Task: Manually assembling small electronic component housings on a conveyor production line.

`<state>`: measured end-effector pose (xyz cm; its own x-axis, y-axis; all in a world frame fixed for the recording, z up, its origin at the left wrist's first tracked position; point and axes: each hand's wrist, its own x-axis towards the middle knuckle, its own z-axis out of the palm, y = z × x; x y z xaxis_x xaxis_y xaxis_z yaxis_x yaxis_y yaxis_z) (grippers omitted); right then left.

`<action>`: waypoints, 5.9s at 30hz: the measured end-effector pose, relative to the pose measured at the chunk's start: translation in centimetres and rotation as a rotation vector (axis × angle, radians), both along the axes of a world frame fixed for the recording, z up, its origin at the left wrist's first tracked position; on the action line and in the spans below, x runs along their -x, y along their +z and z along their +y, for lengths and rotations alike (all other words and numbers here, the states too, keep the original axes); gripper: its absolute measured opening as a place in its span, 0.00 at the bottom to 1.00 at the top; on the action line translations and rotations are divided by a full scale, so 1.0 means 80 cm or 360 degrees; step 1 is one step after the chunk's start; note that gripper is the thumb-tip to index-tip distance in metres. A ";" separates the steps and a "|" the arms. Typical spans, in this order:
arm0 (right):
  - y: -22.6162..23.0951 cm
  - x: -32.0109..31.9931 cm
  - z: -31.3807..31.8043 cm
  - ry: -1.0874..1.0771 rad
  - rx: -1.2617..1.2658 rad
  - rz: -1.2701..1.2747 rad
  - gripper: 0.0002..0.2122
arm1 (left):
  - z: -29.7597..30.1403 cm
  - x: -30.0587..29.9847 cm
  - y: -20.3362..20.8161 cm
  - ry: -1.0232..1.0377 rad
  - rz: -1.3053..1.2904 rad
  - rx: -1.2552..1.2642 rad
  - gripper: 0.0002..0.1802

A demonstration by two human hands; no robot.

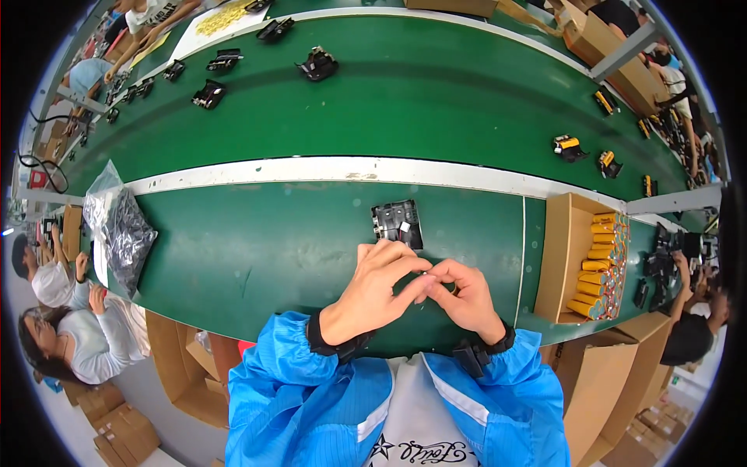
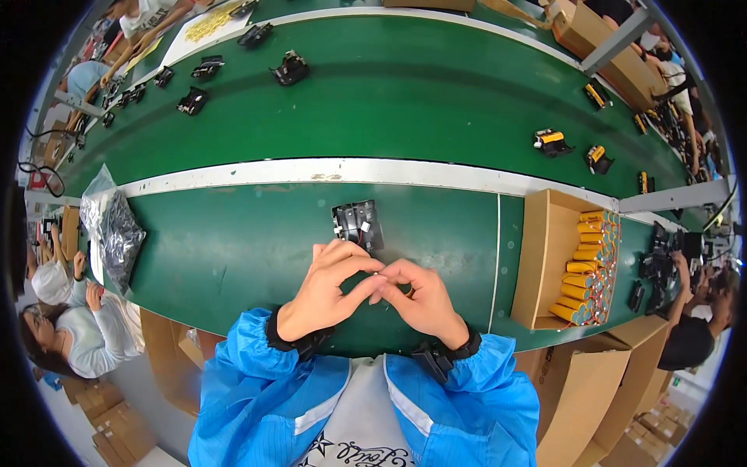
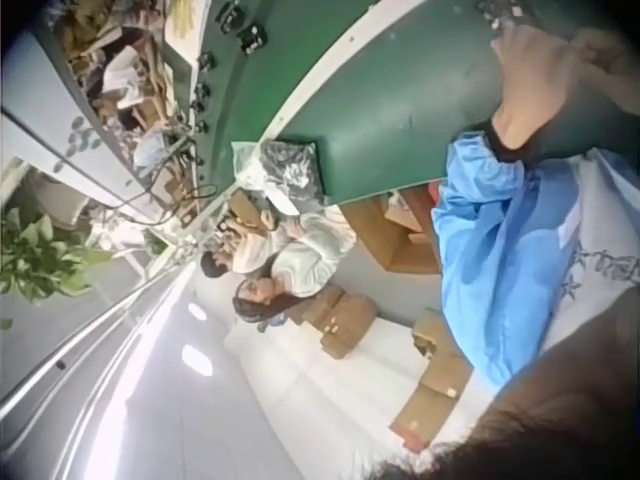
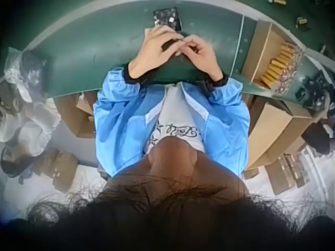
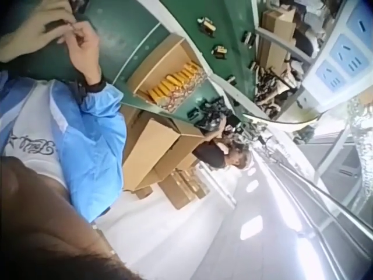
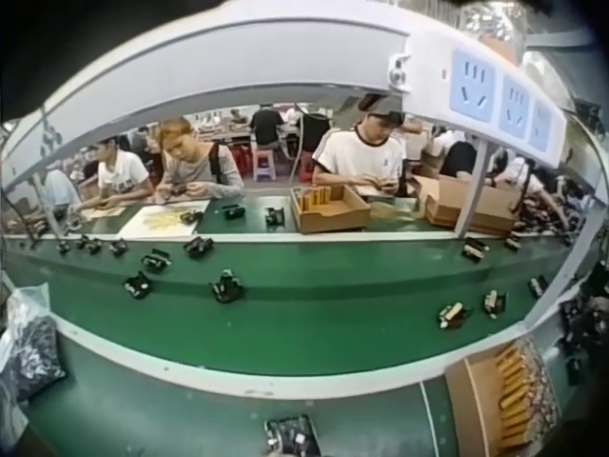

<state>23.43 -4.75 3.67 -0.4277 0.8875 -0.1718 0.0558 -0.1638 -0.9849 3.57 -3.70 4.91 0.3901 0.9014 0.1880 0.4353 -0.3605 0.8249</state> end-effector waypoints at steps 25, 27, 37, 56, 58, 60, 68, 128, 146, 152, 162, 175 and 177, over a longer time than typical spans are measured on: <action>-0.015 0.001 0.038 -0.0449 0.0322 0.0150 0.06 | 0.049 -0.038 -0.062 0.0716 0.0514 0.0056 0.38; -0.039 0.013 0.045 -0.0527 -0.0033 -0.0115 0.06 | 0.037 -0.038 -0.069 0.0565 0.0477 -0.0028 0.42; -0.027 0.029 0.050 -0.0348 -0.1061 -0.0821 0.04 | 0.037 -0.009 -0.049 0.0015 0.0597 0.0338 0.43; -0.058 0.057 0.052 -0.0505 -0.0631 -0.0670 0.04 | 0.040 0.000 -0.052 0.0102 0.0568 0.0101 0.35; -0.056 0.064 0.053 -0.0517 -0.0646 -0.0717 0.03 | 0.042 0.001 -0.055 0.0101 0.0557 0.0051 0.34; -0.054 0.069 0.054 -0.0553 -0.0677 -0.0816 0.03 | 0.044 0.003 -0.060 0.0087 0.0533 -0.0053 0.34; -0.062 0.072 0.063 -0.0529 -0.0579 -0.0967 0.04 | 0.040 0.000 -0.070 0.0122 0.0546 -0.0091 0.33; -0.024 0.090 0.035 -0.0382 -0.0953 -0.1145 0.18 | 0.001 0.039 -0.042 0.0211 0.0294 0.0169 0.23; -0.035 0.072 0.036 -0.0362 -0.1069 -0.1025 0.19 | 0.017 0.040 -0.040 0.0142 0.0255 0.0099 0.26; -0.035 0.076 0.040 -0.0381 -0.1020 -0.0903 0.19 | 0.015 0.047 -0.053 0.0142 0.0255 0.0052 0.24; -0.045 0.079 0.040 -0.0375 -0.1053 -0.0968 0.20 | 0.014 0.052 -0.052 0.0144 0.0303 0.0048 0.22; -0.052 0.086 0.043 -0.0397 -0.1116 -0.0850 0.22 | 0.013 0.056 -0.041 0.0056 0.0677 -0.0107 0.21; -0.048 0.088 0.043 -0.0360 -0.1138 -0.0903 0.22 | 0.013 0.057 -0.039 0.0046 0.0787 -0.0137 0.21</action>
